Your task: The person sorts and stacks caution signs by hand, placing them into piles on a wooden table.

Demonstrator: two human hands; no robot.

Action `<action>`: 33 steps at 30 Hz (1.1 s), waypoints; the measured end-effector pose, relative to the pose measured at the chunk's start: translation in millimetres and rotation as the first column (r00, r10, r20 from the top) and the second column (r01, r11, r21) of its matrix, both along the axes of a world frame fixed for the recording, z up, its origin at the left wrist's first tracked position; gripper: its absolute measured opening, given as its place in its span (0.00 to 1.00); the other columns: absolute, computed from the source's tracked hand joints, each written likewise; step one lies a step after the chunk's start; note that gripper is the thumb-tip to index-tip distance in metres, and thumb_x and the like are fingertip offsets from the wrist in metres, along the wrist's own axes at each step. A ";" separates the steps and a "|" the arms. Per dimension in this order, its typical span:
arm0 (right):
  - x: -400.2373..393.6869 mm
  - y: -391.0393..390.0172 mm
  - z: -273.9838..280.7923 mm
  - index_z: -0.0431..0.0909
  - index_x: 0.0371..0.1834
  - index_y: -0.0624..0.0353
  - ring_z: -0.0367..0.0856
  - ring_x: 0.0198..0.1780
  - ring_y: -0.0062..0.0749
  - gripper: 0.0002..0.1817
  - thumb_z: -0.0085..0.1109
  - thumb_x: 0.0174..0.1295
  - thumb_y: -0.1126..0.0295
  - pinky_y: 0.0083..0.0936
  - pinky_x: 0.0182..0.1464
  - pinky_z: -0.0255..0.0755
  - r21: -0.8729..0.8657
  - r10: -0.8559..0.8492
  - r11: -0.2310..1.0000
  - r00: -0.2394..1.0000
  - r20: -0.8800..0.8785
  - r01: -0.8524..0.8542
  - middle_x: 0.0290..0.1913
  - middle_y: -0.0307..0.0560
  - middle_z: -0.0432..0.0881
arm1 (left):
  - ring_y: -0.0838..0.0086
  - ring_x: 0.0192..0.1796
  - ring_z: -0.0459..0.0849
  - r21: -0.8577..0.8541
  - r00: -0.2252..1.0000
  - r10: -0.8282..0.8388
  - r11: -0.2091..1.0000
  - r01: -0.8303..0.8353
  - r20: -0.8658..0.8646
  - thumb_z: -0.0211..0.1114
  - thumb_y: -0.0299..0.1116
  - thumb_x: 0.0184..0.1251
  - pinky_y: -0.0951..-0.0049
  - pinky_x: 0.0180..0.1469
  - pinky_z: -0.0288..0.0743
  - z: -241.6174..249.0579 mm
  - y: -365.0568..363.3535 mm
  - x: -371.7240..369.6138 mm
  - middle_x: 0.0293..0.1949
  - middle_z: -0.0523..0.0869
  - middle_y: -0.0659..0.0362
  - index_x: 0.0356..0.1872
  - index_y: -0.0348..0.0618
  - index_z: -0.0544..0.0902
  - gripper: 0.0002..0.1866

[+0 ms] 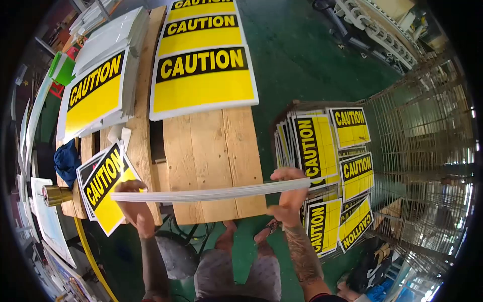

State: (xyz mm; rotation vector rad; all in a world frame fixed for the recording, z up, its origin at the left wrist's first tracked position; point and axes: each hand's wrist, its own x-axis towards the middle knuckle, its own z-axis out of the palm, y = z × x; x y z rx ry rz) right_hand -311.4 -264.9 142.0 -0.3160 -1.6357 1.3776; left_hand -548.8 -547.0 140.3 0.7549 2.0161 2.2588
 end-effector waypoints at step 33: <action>-20.4 28.6 -30.2 0.78 0.40 0.71 0.76 0.17 0.48 0.33 0.61 0.77 0.43 0.42 0.22 0.65 0.159 -0.139 0.987 0.484 0.864 0.000 0.15 0.55 0.71 | 0.36 0.38 0.80 -0.820 0.976 0.132 0.569 0.067 0.172 0.65 0.48 0.82 0.48 0.43 0.74 21.7 38.9 -18.3 0.37 0.85 0.34 0.47 0.31 0.77 0.23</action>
